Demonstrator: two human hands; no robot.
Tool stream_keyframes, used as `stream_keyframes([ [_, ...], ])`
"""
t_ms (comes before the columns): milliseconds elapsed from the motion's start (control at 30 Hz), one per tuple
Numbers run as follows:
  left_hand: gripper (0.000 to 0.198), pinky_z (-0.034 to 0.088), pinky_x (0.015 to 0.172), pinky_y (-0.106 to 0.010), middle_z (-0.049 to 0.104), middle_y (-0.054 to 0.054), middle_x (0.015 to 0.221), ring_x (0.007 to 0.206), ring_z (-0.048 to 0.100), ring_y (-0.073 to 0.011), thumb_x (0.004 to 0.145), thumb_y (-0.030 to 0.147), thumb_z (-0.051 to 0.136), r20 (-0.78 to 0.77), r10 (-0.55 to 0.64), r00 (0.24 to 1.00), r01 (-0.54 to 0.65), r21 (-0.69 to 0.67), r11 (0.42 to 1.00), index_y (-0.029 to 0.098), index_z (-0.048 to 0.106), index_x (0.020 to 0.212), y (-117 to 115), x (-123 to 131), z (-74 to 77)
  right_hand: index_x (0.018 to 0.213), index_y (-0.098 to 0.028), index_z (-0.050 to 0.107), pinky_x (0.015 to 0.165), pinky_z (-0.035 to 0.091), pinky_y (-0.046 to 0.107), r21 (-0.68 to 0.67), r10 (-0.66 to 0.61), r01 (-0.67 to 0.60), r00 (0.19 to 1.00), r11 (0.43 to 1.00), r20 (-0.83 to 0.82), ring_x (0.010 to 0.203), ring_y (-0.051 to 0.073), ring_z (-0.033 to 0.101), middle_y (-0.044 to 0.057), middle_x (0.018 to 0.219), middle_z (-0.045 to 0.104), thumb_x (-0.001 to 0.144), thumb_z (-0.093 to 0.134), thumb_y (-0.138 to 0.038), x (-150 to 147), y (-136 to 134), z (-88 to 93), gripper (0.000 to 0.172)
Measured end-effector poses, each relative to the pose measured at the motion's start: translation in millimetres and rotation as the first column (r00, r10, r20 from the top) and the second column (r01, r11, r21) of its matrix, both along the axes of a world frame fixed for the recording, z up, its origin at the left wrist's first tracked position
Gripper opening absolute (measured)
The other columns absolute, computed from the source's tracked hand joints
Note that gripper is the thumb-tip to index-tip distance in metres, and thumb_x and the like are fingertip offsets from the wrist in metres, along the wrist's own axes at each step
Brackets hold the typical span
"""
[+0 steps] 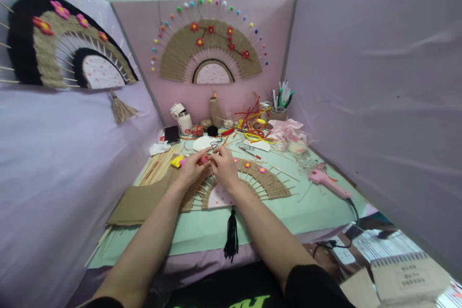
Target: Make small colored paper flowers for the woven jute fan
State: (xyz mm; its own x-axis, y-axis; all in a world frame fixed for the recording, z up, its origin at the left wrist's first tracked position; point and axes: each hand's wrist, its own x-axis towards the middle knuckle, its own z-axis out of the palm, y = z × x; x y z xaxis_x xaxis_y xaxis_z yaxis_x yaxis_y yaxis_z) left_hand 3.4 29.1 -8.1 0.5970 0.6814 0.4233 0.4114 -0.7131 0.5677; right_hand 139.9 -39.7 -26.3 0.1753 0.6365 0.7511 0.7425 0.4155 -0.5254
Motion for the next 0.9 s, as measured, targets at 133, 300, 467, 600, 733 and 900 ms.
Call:
stream_keyframes([
  [133, 0.057, 0.044, 0.100, -0.036, 0.060, -0.007, 0.132, 0.117, 0.057, -0.0219, 0.081, 0.023, 0.061, -0.030, 0.065, 0.997, -0.064, 0.018, 0.998, 0.022, 0.049, 0.137, -1.3, 1.9, -1.6, 0.093, -0.024, 0.071, 0.091, 0.043, 0.044, -0.066, -0.076, 0.081, 0.994, 0.995, 0.078, 0.106, 0.027, 0.046, 0.010, 0.111, 0.058, 0.087, 0.053, -0.019, 1.1, -2.8, 1.1, 0.020],
  [300, 0.060, 0.044, 0.100, -0.036, 0.059, -0.008, 0.132, 0.118, 0.056, -0.0222, 0.080, 0.019, 0.059, -0.051, 0.059, 0.997, -0.057, 0.041, 0.998, 0.021, 0.046, 0.138, -2.5, 3.2, -2.2, 0.100, -0.025, 0.071, 0.093, 0.043, 0.047, -0.087, -0.067, 0.072, 0.996, 0.994, 0.062, 0.107, 0.027, 0.047, 0.010, 0.123, 0.055, 0.084, 0.057, -0.016, 2.7, -2.0, 1.6, 0.023],
  [467, 0.065, 0.044, 0.100, -0.036, 0.057, -0.009, 0.135, 0.119, 0.055, -0.0230, 0.078, 0.018, 0.062, -0.065, -0.004, 0.998, 0.006, 0.029, 1.000, 0.020, 0.044, 0.140, -1.5, 2.6, -2.9, 0.089, -0.024, 0.071, 0.095, 0.043, 0.047, -0.130, 0.005, 0.003, 0.998, 0.991, 0.060, 0.109, 0.026, 0.047, 0.009, 0.123, 0.055, 0.081, 0.060, -0.014, 8.2, 3.1, -2.3, 0.017],
  [600, 0.065, 0.044, 0.099, -0.035, 0.056, -0.010, 0.135, 0.117, 0.056, -0.0225, 0.077, 0.018, 0.062, -0.052, -0.041, 0.998, 0.042, 0.011, 0.999, 0.019, 0.044, 0.139, -0.8, 1.4, -2.8, 0.091, -0.023, 0.070, 0.099, 0.041, 0.046, -0.114, 0.027, -0.015, 0.994, 0.993, 0.104, 0.116, 0.026, 0.045, 0.008, 0.132, 0.051, 0.082, 0.059, -0.015, 10.5, 3.4, -2.3, 0.016],
  [733, 0.066, 0.046, 0.094, -0.034, 0.062, -0.010, 0.126, 0.108, 0.060, -0.0209, 0.077, 0.016, 0.060, -0.055, -0.097, 0.994, 0.096, -0.016, 0.995, 0.019, 0.042, 0.140, -2.5, -0.1, -0.1, 0.082, -0.021, 0.067, 0.099, 0.042, 0.047, -0.140, 0.054, -0.032, 0.987, 0.990, 0.152, 0.118, 0.026, 0.044, 0.008, 0.127, 0.056, 0.081, 0.060, -0.013, 11.7, 2.5, -0.5, 0.011],
  [900, 0.067, 0.046, 0.095, -0.033, 0.060, -0.010, 0.130, 0.111, 0.059, -0.0214, 0.076, 0.015, 0.060, -0.053, -0.041, 0.998, 0.038, -0.051, 0.998, 0.018, 0.043, 0.140, -3.4, -0.1, 1.1, 0.085, -0.021, 0.067, 0.100, 0.041, 0.048, -0.128, 0.067, -0.050, 0.989, 0.991, 0.131, 0.119, 0.025, 0.044, 0.008, 0.136, 0.051, 0.080, 0.061, -0.015, 12.6, 3.4, -0.6, 0.010],
])
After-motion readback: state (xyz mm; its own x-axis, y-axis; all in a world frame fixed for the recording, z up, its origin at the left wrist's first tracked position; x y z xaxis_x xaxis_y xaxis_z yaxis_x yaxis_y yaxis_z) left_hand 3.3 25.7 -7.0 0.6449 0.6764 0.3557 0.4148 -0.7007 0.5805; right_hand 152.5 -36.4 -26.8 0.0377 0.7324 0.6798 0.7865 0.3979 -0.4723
